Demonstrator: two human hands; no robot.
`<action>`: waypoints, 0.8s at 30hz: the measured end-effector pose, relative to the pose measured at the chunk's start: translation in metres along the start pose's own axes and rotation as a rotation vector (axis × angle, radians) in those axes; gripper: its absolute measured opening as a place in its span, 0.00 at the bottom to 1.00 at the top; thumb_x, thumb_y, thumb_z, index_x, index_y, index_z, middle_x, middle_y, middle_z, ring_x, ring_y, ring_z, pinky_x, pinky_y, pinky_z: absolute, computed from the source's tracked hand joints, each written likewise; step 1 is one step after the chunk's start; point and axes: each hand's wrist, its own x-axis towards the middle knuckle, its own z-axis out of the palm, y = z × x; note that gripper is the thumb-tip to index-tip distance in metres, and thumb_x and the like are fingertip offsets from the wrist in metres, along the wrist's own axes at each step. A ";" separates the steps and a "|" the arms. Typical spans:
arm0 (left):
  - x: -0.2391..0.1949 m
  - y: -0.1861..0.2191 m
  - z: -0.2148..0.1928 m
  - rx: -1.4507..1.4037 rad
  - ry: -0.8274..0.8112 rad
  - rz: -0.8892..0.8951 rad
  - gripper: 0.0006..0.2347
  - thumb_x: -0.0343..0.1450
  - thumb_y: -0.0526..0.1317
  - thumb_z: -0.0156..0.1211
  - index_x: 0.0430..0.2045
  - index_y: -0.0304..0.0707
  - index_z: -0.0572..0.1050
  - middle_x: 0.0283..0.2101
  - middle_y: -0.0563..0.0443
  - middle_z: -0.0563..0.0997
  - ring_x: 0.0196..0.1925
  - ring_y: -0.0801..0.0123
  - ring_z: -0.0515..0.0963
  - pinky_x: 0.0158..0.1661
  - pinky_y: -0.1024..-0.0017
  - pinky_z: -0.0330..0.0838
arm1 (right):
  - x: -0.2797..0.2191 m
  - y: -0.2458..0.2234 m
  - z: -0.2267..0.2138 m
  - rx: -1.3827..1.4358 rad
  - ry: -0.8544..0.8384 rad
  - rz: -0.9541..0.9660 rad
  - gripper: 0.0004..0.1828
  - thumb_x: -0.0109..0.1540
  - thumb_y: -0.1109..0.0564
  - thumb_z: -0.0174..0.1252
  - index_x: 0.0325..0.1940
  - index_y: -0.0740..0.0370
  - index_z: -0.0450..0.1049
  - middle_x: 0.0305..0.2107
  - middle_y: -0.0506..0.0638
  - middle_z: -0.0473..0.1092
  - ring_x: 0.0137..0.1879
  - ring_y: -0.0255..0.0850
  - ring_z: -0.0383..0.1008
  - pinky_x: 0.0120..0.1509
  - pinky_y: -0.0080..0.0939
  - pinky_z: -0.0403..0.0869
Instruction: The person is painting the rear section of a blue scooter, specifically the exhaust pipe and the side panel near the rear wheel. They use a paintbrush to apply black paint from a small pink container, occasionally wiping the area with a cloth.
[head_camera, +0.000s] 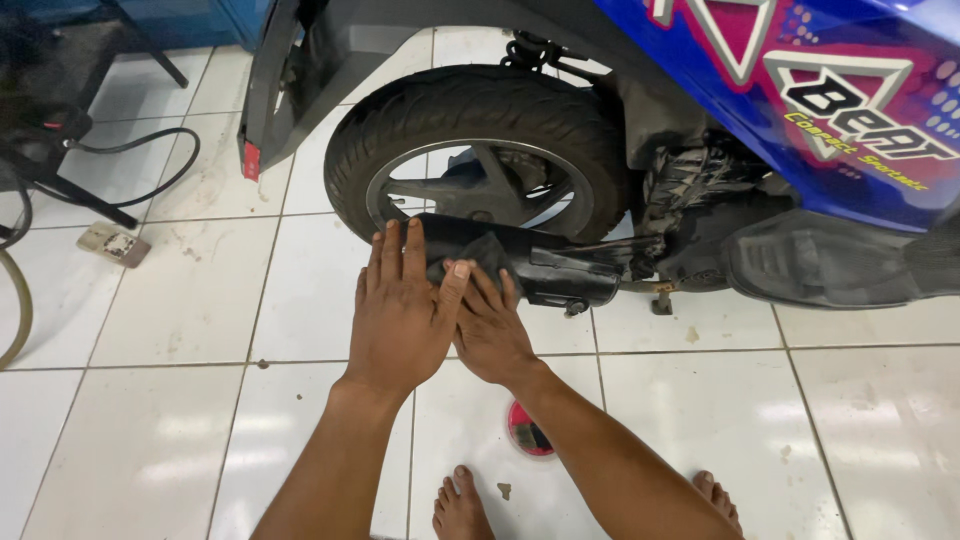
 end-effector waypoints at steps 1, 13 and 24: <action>0.000 -0.001 0.000 0.001 -0.001 -0.004 0.33 0.77 0.61 0.30 0.68 0.31 0.53 0.68 0.26 0.57 0.73 0.38 0.54 0.63 0.41 0.54 | -0.001 0.001 0.004 0.003 -0.002 -0.002 0.31 0.68 0.47 0.44 0.76 0.43 0.49 0.76 0.41 0.36 0.80 0.47 0.32 0.78 0.62 0.33; -0.007 -0.007 -0.005 -0.037 -0.012 -0.041 0.34 0.76 0.62 0.28 0.69 0.30 0.52 0.69 0.25 0.56 0.73 0.37 0.51 0.63 0.39 0.52 | -0.009 0.004 0.005 -0.015 -0.170 0.047 0.29 0.71 0.42 0.33 0.77 0.39 0.42 0.75 0.42 0.34 0.79 0.47 0.26 0.78 0.61 0.29; 0.014 -0.036 0.043 0.250 -0.139 0.081 0.20 0.76 0.42 0.40 0.66 0.49 0.62 0.63 0.47 0.68 0.68 0.56 0.65 0.63 0.51 0.62 | -0.033 -0.017 -0.050 0.923 0.159 0.826 0.22 0.70 0.41 0.38 0.62 0.45 0.68 0.48 0.46 0.74 0.61 0.42 0.72 0.69 0.48 0.68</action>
